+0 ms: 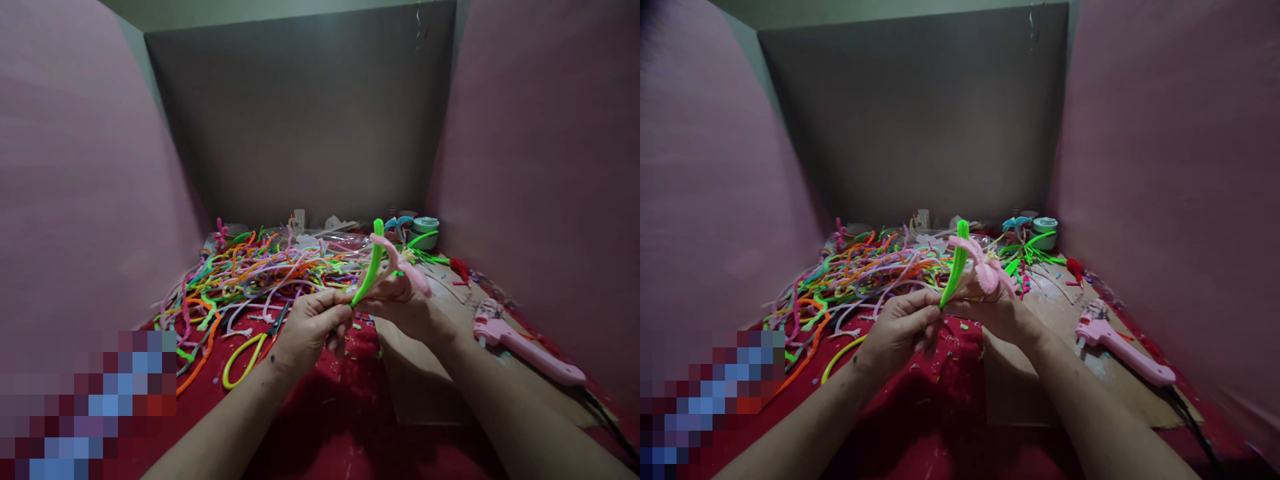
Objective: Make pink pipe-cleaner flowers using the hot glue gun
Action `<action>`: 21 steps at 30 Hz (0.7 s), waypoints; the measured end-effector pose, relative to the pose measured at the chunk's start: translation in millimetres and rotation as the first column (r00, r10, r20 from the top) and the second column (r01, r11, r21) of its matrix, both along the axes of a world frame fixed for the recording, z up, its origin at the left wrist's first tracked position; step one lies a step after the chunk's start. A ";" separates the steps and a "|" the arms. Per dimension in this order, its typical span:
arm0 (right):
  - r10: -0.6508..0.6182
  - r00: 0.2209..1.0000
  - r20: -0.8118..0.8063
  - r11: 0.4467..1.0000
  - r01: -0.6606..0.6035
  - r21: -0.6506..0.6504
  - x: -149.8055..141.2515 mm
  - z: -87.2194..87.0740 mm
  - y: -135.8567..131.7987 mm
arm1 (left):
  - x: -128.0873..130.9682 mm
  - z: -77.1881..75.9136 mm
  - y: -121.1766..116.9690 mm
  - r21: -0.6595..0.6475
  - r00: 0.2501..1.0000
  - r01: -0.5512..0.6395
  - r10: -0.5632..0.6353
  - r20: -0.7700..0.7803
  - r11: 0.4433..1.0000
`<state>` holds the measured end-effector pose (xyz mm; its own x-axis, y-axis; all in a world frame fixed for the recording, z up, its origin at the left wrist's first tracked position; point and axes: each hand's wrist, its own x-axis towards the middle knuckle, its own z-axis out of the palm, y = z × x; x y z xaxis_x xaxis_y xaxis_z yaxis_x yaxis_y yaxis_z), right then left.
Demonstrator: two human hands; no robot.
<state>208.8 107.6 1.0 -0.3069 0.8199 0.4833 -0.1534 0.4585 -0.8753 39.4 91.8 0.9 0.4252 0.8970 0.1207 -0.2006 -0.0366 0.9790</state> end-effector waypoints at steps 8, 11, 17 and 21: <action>-0.019 0.989 0.148 0.998 0.009 0.064 0.3 1.3 -2.9 | -11.1 4.0 11.4 -0.145 0.955 0.297 -0.296 0.027 0.944; -0.035 0.998 -0.044 0.999 0.033 -0.043 -9.2 -7.3 0.6 | -10.0 6.2 11.5 -0.027 0.963 0.188 -0.190 -0.189 0.982; -0.272 0.962 -0.013 0.962 0.272 0.018 -19.3 -3.5 -1.7 | -3.5 -6.7 5.0 0.781 0.642 0.033 0.586 -0.495 0.624; -0.306 0.947 0.097 0.952 0.307 0.005 -22.6 -3.6 -5.2 | -2.9 -13.8 7.2 0.818 0.602 0.032 0.642 -0.475 0.575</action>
